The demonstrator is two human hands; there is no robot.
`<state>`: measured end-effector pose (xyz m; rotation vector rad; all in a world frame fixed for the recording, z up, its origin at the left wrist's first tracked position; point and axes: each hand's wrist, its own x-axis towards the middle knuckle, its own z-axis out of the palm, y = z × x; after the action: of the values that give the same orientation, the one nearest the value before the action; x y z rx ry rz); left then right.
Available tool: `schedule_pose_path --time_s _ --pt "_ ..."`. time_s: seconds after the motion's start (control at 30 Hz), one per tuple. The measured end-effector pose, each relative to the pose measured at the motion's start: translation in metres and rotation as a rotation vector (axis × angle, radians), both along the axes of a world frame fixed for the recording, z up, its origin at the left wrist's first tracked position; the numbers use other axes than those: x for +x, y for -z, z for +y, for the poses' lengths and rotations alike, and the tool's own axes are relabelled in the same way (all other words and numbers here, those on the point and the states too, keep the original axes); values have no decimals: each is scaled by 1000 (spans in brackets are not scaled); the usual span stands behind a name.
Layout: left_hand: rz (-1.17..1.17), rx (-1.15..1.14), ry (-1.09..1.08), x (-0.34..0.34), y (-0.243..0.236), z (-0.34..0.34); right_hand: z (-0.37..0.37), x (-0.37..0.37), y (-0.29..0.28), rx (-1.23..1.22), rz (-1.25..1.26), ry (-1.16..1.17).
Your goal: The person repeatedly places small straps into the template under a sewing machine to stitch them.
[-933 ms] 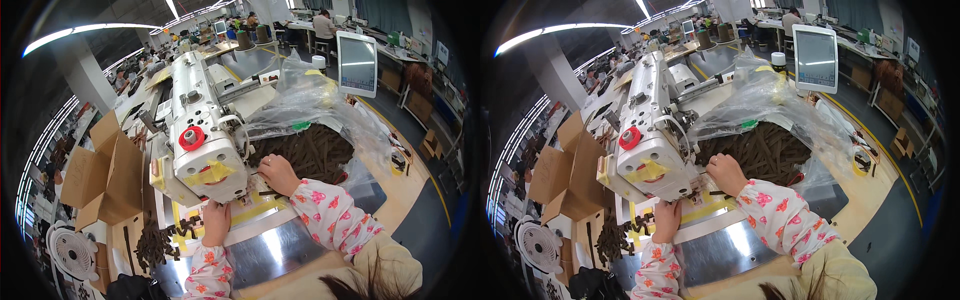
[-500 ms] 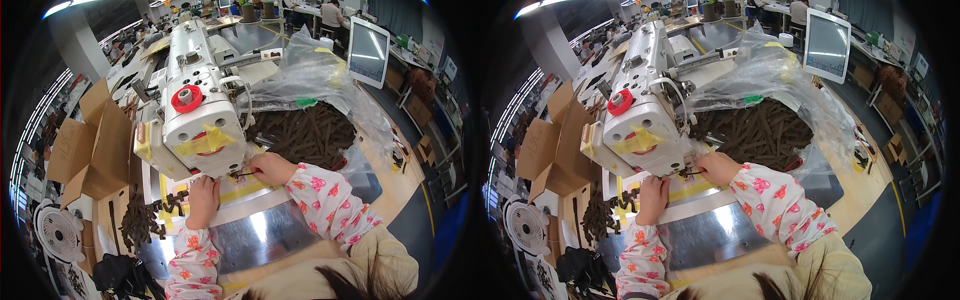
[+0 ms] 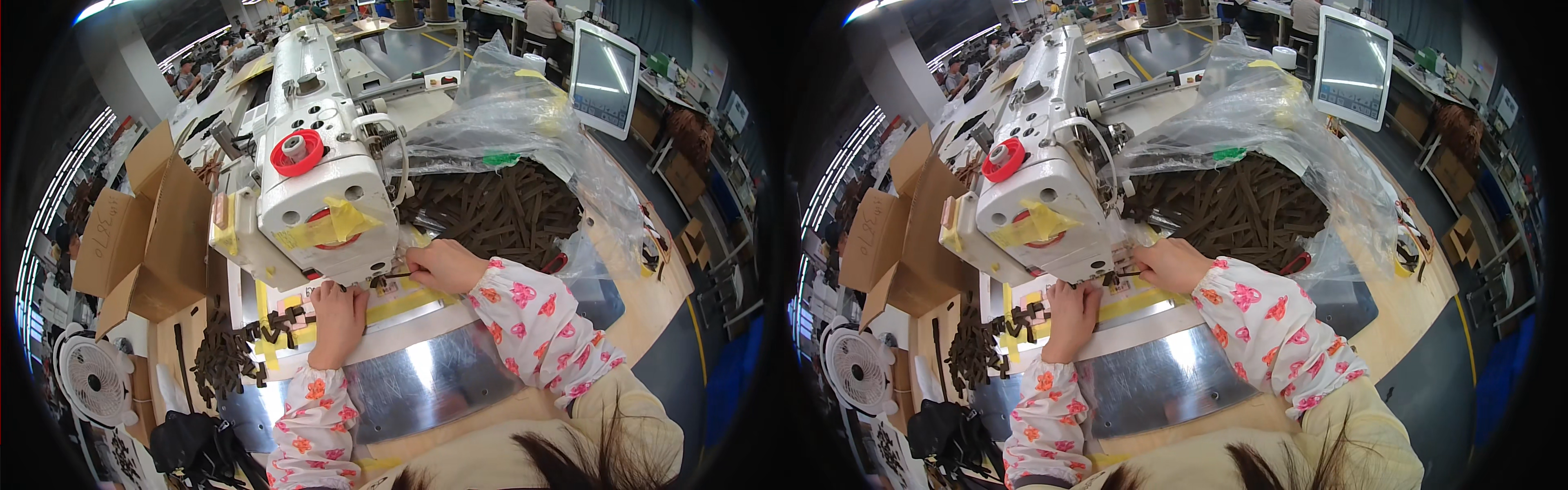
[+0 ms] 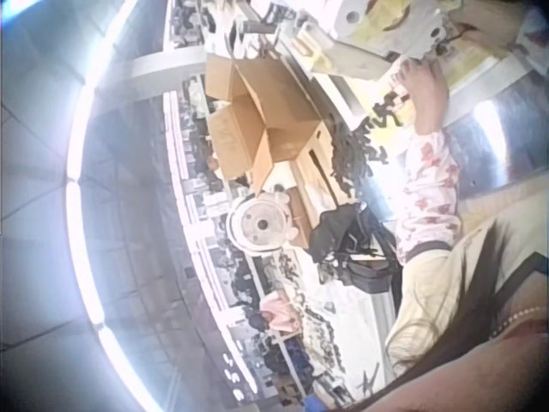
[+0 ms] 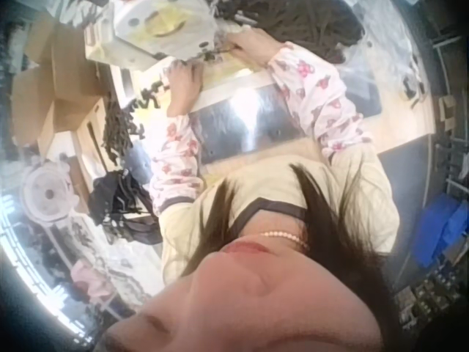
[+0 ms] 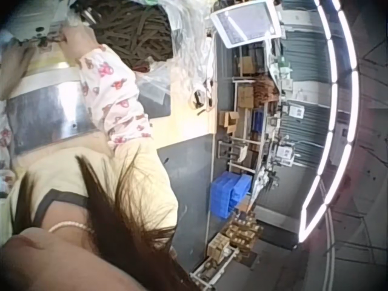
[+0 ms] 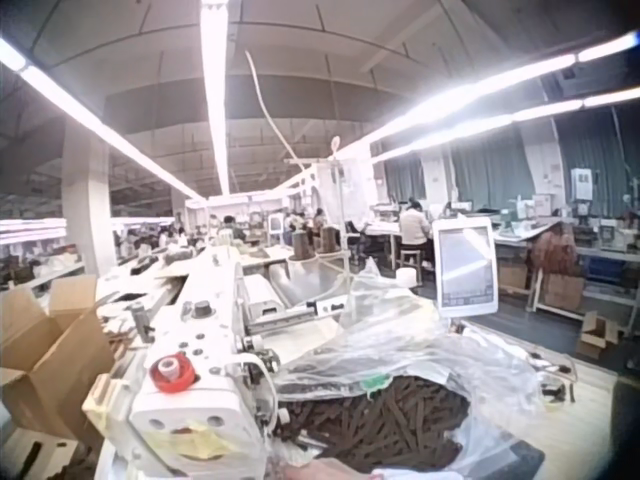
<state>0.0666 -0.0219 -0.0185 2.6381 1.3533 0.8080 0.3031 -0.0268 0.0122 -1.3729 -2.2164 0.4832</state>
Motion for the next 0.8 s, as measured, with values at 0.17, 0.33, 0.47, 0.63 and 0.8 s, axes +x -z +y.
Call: schedule_pose_path --time_s 0.17,0.33,0.47,0.63,0.8 --pt "-3 -65 45 -12 -8 -2 2 1 2 8 84 -76" --pt "22 -119 94 -9 -18 -9 5 2 7 81 128 -148" --pt "45 -7 136 0 -9 -4 9 4 22 135 144 -130" --pt "85 35 59 -6 -20 -15 9 -5 19 185 159 -175" --pt "36 106 89 2 -15 -10 6 -5 30 194 156 -137"
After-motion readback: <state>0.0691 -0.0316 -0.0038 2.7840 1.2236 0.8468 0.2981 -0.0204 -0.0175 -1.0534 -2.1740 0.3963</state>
